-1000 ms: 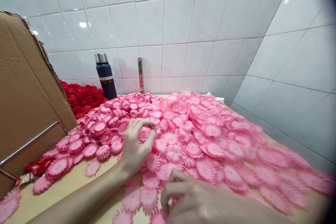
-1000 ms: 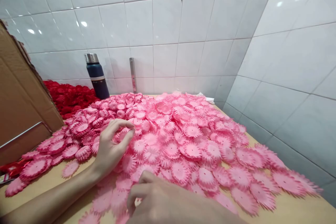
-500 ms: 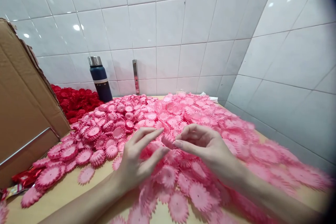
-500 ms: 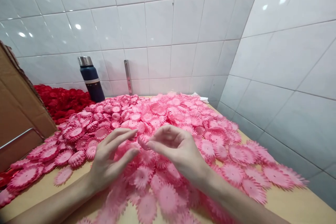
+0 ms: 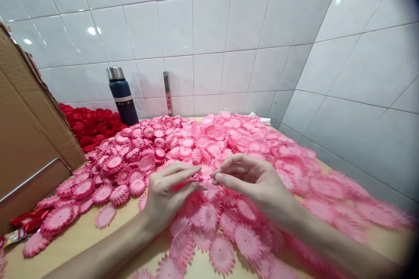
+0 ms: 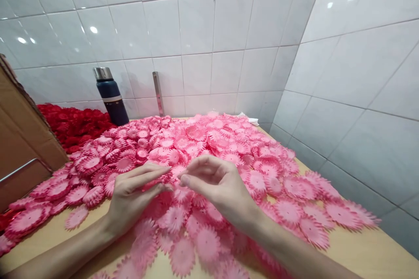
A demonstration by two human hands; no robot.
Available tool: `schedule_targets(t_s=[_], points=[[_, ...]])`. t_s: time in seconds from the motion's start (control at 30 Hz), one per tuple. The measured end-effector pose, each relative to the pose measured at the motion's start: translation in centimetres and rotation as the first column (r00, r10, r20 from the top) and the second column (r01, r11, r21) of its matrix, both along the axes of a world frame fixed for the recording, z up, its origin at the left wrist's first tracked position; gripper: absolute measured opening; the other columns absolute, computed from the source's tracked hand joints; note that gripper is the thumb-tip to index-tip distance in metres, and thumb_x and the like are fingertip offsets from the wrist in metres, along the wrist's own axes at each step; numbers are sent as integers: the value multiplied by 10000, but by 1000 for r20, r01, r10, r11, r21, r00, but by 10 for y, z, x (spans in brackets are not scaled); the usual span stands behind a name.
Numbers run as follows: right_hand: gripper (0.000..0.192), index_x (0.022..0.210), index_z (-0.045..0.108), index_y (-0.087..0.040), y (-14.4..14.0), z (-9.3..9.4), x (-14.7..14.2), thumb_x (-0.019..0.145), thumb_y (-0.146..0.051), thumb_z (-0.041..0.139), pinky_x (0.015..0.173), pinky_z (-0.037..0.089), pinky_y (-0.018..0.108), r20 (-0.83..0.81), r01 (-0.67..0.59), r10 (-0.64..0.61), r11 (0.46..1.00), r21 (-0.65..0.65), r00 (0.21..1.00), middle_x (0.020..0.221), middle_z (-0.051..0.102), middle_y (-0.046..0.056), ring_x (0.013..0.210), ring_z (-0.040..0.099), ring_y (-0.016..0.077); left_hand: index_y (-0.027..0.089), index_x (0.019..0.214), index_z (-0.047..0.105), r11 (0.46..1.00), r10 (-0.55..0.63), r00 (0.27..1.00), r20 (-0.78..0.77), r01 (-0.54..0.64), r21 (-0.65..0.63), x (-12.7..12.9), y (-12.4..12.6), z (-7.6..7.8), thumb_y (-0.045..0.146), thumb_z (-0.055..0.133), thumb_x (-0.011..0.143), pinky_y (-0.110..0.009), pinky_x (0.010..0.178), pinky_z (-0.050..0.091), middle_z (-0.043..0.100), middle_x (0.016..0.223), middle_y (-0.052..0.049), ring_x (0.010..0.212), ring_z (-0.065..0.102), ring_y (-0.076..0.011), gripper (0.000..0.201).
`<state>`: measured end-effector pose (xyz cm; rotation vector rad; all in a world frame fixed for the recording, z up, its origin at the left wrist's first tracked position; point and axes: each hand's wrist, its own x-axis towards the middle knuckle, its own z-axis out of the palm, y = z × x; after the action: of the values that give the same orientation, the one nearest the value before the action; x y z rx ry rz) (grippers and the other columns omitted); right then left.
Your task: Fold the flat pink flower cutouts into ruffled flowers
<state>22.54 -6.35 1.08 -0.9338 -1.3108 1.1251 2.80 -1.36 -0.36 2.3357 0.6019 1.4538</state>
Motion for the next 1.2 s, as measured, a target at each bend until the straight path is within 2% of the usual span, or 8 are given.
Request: schedule_targets(t_s=[0.13,0.3,0.43,0.6,0.97,1.07,1.2], points=[[148,824,672,-198,-2,1,-3,739,-276,764,727,578,299,53,15,-16,1000,20,998,814,712,23,757,685,155,226,1076,707,999,29,1000,-6,-29,28,0,2,-2,132,721,769,-294,721,588,728,945,-60,840,682,-179,322],[148,820,671,-198,-6,2,-9,728,-260,768,730,572,282,105,21,-25,999,44,994,824,695,18,786,673,153,220,1126,674,991,-44,998,-32,48,126,2,1,-4,95,709,772,-288,749,583,707,995,-74,892,667,-175,377],[154,816,656,-197,-6,0,-10,728,-261,766,714,570,289,94,13,-16,999,37,995,801,689,11,754,670,153,233,1140,665,986,-67,997,-33,72,149,4,1,-4,73,699,774,-303,754,587,700,1021,-80,906,667,-182,401],[120,831,633,-195,-6,-2,-9,787,-277,709,690,558,286,83,5,-6,1000,16,997,793,684,14,730,661,145,241,1126,676,990,-63,997,-39,67,127,4,0,-4,86,716,761,-301,771,592,704,1040,-77,920,676,-185,398],[47,810,597,-205,0,-2,-2,833,-178,627,670,508,239,161,90,-104,992,94,982,797,618,-10,727,590,110,212,1011,717,999,-24,998,55,22,49,3,-1,-2,81,739,740,-271,816,571,737,958,-30,895,678,-154,302],[93,842,612,-218,-1,-2,-3,851,-136,570,651,504,244,210,45,-75,989,144,975,798,615,-14,715,581,112,207,1015,714,997,-38,998,50,34,66,4,-1,-3,50,729,739,-275,833,563,732,975,-33,912,674,-155,317],[218,938,682,-222,-6,-1,-4,857,-97,524,798,510,315,358,-30,-74,960,277,931,943,663,26,880,621,154,185,1067,693,987,-101,995,26,97,129,5,-1,-3,25,709,751,-287,848,554,716,1008,-65,942,661,-166,355]])
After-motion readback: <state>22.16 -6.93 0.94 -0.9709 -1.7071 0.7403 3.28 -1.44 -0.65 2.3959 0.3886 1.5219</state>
